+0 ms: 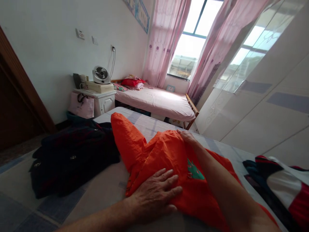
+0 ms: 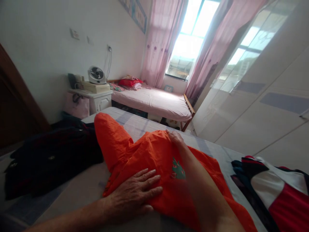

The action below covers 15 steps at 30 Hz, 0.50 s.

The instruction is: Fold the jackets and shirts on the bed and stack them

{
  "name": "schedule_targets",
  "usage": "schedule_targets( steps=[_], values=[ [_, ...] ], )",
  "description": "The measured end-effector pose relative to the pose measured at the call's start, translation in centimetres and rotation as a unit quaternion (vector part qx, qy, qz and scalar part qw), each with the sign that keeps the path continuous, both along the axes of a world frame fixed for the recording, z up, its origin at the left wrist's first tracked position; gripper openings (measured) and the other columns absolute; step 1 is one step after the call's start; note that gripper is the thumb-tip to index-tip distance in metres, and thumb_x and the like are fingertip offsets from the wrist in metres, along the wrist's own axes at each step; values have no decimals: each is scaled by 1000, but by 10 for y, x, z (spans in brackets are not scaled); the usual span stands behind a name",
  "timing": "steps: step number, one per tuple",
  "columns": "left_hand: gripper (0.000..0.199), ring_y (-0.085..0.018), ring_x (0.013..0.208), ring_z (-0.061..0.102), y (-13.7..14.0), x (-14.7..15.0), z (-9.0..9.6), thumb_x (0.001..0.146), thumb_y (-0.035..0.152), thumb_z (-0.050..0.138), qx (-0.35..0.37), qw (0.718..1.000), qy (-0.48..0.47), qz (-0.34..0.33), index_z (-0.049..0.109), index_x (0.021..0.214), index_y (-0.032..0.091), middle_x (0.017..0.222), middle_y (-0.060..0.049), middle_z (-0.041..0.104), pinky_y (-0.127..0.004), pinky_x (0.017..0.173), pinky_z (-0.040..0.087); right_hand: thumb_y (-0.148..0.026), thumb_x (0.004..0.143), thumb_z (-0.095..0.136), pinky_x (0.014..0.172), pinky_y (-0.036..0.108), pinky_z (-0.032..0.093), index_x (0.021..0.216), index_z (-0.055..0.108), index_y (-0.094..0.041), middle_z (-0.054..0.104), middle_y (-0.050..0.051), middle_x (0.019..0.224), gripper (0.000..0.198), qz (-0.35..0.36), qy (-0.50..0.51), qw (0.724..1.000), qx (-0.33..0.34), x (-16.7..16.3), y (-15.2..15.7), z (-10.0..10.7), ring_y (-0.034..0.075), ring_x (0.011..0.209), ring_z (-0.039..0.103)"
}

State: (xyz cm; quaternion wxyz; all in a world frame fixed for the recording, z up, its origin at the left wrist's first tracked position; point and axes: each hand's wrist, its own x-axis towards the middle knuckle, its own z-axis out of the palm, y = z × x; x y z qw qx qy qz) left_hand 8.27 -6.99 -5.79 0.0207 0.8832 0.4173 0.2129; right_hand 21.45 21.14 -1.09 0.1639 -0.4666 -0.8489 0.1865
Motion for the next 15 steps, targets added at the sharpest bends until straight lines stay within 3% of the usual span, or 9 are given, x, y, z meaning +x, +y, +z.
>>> schedule_targets(
  steps=[4,7,9,12,15],
  values=[
    [51,-26,138,28,-1,1,1,92,49,36,-4,1000,-9,1,41,136,24,146,-9,40,-42,114,20,-47,70,62,47,31,43,57,57,-16,51,3,45,34,-32,57,995,-82,-16,-5,0,18,44,52],
    [51,-26,138,28,-1,1,0,91,49,39,-9,1000,-17,2,42,136,24,146,-9,40,-42,113,20,-34,67,60,51,29,47,77,63,-15,60,4,56,22,-24,140,985,-102,-25,-12,13,17,51,57],
    [52,-26,138,28,0,1,-2,90,49,41,-13,1000,-16,1,42,136,24,146,-9,40,-43,113,20,-30,67,55,61,30,51,95,61,-15,68,5,74,33,-14,200,975,-100,-22,-19,31,18,64,62],
    [53,-27,138,28,3,1,-6,91,48,40,-16,1000,-3,4,41,137,24,146,-9,40,-45,113,19,-28,65,55,79,35,51,110,57,-18,68,7,104,46,41,306,947,-85,6,-40,66,22,90,64],
    [52,-27,137,29,4,2,-10,90,48,41,-9,1000,8,14,41,138,26,146,-8,40,-46,112,19,-29,66,54,89,43,47,112,56,-23,58,7,127,46,73,354,930,-66,64,-76,91,27,110,56]
  ],
)
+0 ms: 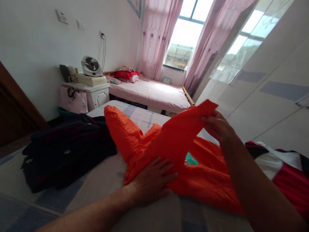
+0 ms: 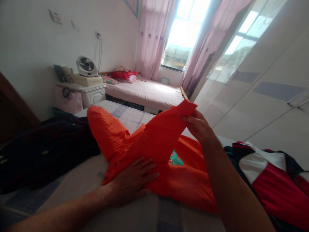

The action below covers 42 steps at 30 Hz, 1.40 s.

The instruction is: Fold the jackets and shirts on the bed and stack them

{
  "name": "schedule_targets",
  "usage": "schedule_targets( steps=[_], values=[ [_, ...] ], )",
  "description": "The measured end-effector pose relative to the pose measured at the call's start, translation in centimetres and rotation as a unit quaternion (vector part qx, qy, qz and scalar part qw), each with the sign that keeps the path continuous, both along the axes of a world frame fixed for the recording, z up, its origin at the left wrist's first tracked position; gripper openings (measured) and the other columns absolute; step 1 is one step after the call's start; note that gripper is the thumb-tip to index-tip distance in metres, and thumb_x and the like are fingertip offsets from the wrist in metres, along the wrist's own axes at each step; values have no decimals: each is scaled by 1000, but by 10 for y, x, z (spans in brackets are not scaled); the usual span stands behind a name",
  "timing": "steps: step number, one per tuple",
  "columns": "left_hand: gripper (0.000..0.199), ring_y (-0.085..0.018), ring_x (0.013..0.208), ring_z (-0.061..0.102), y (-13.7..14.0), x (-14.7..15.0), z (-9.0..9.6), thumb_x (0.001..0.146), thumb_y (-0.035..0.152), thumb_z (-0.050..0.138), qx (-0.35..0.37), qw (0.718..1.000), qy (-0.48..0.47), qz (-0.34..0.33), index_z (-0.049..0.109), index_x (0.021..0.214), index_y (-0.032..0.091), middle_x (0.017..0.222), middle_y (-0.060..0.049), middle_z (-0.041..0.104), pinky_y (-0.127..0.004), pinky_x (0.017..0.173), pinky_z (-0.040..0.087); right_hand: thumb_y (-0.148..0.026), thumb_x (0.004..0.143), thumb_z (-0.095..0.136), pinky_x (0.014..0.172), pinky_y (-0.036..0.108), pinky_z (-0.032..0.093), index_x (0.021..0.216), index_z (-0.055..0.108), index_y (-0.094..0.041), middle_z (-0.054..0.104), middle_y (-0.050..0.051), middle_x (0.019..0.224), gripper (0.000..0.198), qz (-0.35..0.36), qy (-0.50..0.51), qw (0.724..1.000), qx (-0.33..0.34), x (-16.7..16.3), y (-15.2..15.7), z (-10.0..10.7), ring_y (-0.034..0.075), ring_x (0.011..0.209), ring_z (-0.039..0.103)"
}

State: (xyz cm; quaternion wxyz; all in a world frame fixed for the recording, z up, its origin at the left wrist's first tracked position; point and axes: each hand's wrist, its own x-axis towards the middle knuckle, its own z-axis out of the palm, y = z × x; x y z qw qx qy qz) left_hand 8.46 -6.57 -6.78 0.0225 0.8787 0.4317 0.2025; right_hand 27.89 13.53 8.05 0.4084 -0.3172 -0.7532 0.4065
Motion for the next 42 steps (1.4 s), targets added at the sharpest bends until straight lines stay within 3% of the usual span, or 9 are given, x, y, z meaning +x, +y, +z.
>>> schedule_targets(
  steps=[3,7,13,18,22,27,33,37,42],
  values=[
    [53,-27,131,39,-2,1,-1,89,48,43,-5,1000,3,18,39,139,31,143,-5,44,-44,109,27,-35,71,51,87,44,48,112,55,-28,48,6,139,42,-36,-19,998,-43,72,-41,-5,29,114,54],
    [50,-26,114,55,-8,3,4,88,46,45,-30,998,7,58,42,137,35,132,-4,55,-41,98,41,-36,70,60,82,42,51,107,59,-27,50,8,137,38,-34,-110,982,-151,145,-80,-50,29,105,59],
    [33,-25,101,64,-14,7,13,88,39,47,5,997,26,68,61,117,27,116,-5,66,-39,88,50,-32,79,47,87,39,51,116,59,-19,64,9,118,41,-73,-182,959,-203,174,-102,-91,23,101,63],
    [18,-15,76,67,-28,7,29,86,19,51,201,979,-35,-20,66,95,19,89,-4,73,-25,73,53,-46,87,42,94,39,47,114,63,-21,62,8,121,43,-131,-239,960,-66,159,-114,-79,25,111,58],
    [27,-20,102,63,-28,7,41,83,16,54,276,961,-30,-17,63,108,18,109,-10,69,-33,91,48,-44,91,39,108,43,31,125,56,-23,50,7,137,44,-196,-314,918,140,131,-129,-67,24,130,41],
    [56,-29,135,35,-14,2,23,87,44,50,139,983,121,1,41,139,25,145,-9,41,-52,109,28,-47,93,32,112,49,21,137,44,-27,35,3,148,50,-135,-395,883,214,106,-142,-88,24,140,21],
    [39,-22,125,49,-14,-8,33,90,42,45,-18,998,54,4,56,126,31,135,-2,55,-40,104,40,-51,93,30,108,49,29,135,48,-24,43,4,143,53,-88,-458,876,123,121,-133,-115,26,134,35],
    [42,-20,113,58,27,-26,72,92,42,36,-58,977,-97,181,63,115,22,123,-6,63,-31,98,44,-44,93,33,105,35,36,127,55,-20,55,6,133,48,-117,-392,899,153,135,-90,-93,20,125,47],
    [44,-28,101,63,120,-59,84,81,50,43,-159,922,-131,329,69,90,15,99,-13,70,-34,84,48,-35,89,39,103,39,37,129,52,-14,54,13,133,47,-234,-439,860,113,141,-5,-88,24,122,50]
  ],
)
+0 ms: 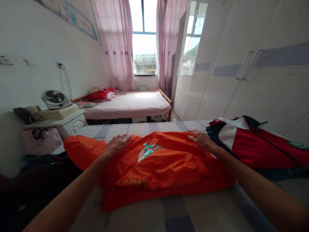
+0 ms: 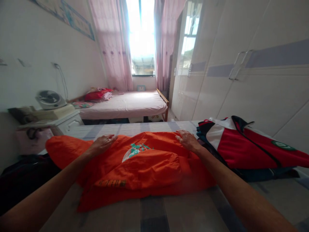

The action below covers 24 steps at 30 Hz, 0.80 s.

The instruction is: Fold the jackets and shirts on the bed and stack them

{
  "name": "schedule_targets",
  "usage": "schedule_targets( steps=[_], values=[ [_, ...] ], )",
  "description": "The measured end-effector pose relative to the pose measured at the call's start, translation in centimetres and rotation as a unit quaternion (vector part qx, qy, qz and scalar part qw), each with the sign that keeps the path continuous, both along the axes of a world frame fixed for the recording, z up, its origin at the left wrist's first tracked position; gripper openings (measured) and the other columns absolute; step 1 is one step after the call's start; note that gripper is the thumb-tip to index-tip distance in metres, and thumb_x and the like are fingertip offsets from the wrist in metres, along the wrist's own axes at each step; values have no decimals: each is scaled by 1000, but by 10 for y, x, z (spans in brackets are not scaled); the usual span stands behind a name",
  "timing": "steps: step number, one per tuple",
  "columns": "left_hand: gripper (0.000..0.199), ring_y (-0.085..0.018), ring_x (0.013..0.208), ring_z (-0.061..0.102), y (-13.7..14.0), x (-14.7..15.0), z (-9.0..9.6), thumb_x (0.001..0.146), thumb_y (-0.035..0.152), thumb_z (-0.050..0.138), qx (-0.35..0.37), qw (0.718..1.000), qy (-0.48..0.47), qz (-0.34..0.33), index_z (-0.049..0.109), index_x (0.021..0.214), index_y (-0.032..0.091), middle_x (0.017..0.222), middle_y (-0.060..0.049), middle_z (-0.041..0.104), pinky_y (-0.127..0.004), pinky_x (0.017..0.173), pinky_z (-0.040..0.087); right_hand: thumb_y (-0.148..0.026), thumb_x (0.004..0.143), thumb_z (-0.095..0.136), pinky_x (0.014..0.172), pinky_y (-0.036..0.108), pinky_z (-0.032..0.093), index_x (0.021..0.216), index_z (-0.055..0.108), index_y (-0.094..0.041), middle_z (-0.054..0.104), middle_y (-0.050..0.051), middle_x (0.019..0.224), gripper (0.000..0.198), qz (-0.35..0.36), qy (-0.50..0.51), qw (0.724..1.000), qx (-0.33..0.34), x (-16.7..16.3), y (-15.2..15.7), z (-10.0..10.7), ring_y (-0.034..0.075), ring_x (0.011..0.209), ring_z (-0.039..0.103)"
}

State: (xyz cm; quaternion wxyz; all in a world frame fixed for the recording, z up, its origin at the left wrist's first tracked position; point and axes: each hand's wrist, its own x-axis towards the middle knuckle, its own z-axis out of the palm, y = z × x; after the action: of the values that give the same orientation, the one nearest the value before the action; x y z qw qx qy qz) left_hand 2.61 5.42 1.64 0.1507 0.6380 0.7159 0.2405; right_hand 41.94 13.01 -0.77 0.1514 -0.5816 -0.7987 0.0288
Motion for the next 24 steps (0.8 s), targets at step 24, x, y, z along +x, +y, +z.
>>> schedule_targets(
  steps=[24],
  values=[
    [16,-15,104,60,-75,80,-4,92,15,42,245,824,179,-478,58,89,17,106,-4,68,-26,91,47,-66,78,49,63,28,52,104,66,-14,69,11,99,61,245,66,896,-365,-138,14,57,18,75,66]
  ],
)
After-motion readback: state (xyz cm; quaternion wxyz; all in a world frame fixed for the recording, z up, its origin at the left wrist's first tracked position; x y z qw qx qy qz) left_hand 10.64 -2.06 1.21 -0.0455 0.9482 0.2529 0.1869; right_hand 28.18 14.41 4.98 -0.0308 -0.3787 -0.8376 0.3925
